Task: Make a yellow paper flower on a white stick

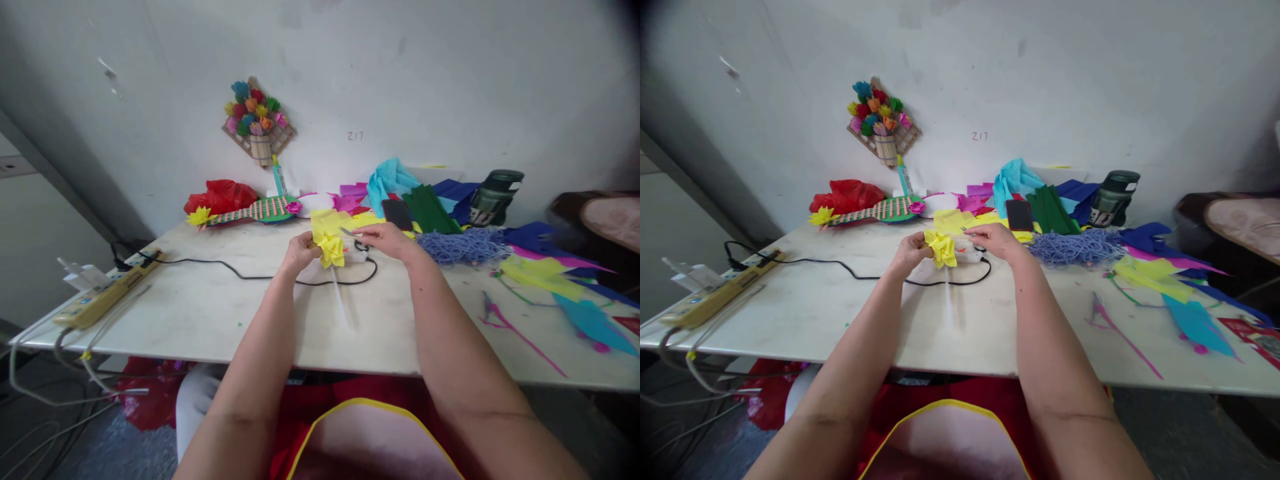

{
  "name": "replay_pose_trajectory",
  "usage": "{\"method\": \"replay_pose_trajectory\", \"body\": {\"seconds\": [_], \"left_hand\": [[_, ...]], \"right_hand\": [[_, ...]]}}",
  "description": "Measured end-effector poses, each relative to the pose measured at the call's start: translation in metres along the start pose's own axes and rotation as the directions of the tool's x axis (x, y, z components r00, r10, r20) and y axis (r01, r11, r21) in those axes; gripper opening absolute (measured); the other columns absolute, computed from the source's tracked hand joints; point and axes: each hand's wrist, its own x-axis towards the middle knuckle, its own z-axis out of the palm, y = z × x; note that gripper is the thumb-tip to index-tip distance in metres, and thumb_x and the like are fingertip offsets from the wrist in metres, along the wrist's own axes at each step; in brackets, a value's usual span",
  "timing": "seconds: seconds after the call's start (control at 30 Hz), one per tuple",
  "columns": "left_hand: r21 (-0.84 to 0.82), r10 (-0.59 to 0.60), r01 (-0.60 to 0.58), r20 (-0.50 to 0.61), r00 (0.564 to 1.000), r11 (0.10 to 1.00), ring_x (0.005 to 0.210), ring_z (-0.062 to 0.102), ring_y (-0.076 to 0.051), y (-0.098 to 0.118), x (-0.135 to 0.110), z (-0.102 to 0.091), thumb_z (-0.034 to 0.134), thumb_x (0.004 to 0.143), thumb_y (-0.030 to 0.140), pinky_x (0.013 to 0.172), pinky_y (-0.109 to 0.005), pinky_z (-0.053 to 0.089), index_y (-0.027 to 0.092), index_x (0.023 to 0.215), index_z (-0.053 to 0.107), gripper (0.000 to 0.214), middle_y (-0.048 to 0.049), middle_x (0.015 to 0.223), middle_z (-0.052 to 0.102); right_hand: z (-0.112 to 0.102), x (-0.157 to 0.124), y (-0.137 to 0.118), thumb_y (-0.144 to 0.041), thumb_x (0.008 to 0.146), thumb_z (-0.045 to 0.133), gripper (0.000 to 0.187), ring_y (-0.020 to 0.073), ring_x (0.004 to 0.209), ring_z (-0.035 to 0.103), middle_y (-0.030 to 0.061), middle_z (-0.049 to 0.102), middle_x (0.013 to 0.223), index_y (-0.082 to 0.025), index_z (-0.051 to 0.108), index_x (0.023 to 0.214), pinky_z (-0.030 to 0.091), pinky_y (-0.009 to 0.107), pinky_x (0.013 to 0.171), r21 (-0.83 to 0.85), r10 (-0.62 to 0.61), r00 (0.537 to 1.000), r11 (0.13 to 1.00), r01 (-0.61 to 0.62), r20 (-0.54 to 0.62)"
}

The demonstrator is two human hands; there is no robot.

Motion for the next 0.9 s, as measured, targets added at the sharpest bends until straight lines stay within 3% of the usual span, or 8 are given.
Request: {"method": "replay_pose_trajectory", "body": {"seconds": [0.23,0.53,0.63,0.77,0.9], "left_hand": [[-0.055,-0.015,0.016,0.026,1.000,0.998,0.063,0.060,-0.014,0.001,-0.002,0.004,0.057,0.049,0.011,0.060,-0.024,0.047,0.012,0.084,0.062,0.035,0.0005,0.067,0.065],[-0.108,-0.037,0.045,0.077,0.996,0.993,0.063,0.059,-0.013,0.003,-0.004,0.005,0.063,0.047,0.011,0.059,-0.024,0.047,0.013,0.090,0.061,0.043,0.0001,0.072,0.065],[-0.114,-0.039,0.049,0.083,0.996,0.992,0.065,0.060,-0.013,0.003,-0.004,0.005,0.062,0.048,0.011,0.061,-0.025,0.048,0.013,0.095,0.061,0.047,-0.0006,0.075,0.065],[-0.113,-0.043,0.056,0.113,0.993,0.992,0.066,0.060,-0.014,0.005,-0.006,0.005,0.062,0.048,0.011,0.061,-0.025,0.048,0.014,0.096,0.061,0.049,-0.0007,0.077,0.066],[-0.104,-0.049,0.066,0.163,0.985,0.992,0.067,0.060,-0.015,0.006,-0.007,0.006,0.061,0.049,0.012,0.062,-0.026,0.048,0.014,0.096,0.061,0.047,-0.0008,0.078,0.066]], "right_hand": [[0.007,0.003,-0.002,-0.023,0.084,0.046,0.041,0.0131,0.073,0.058,0.0012,0.067,0.078,-0.026,0.057,0.124,0.045,0.026,0.073,-0.117,-0.077,0.992,0.989,0.090,0.105],[0.006,0.002,-0.008,-0.024,0.086,0.040,0.043,0.0127,0.070,0.055,-0.0005,0.063,0.070,-0.024,0.054,0.127,0.043,0.027,0.075,-0.097,-0.077,0.979,0.991,0.097,0.187],[0.007,0.003,-0.003,-0.026,0.086,0.044,0.040,0.0138,0.075,0.058,0.0016,0.066,0.076,-0.022,0.059,0.122,0.045,0.028,0.076,-0.075,-0.080,0.980,0.993,0.095,0.180],[0.008,0.006,0.001,-0.027,0.084,0.049,0.034,0.0161,0.090,0.060,0.0057,0.068,0.100,-0.022,0.065,0.114,0.045,0.028,0.081,-0.107,-0.159,0.980,0.979,0.172,0.116],[0.008,0.006,0.000,-0.025,0.085,0.048,0.036,0.0169,0.097,0.060,0.0052,0.066,0.111,-0.025,0.062,0.118,0.045,0.029,0.086,-0.128,-0.181,0.977,0.972,0.195,0.112]]}}
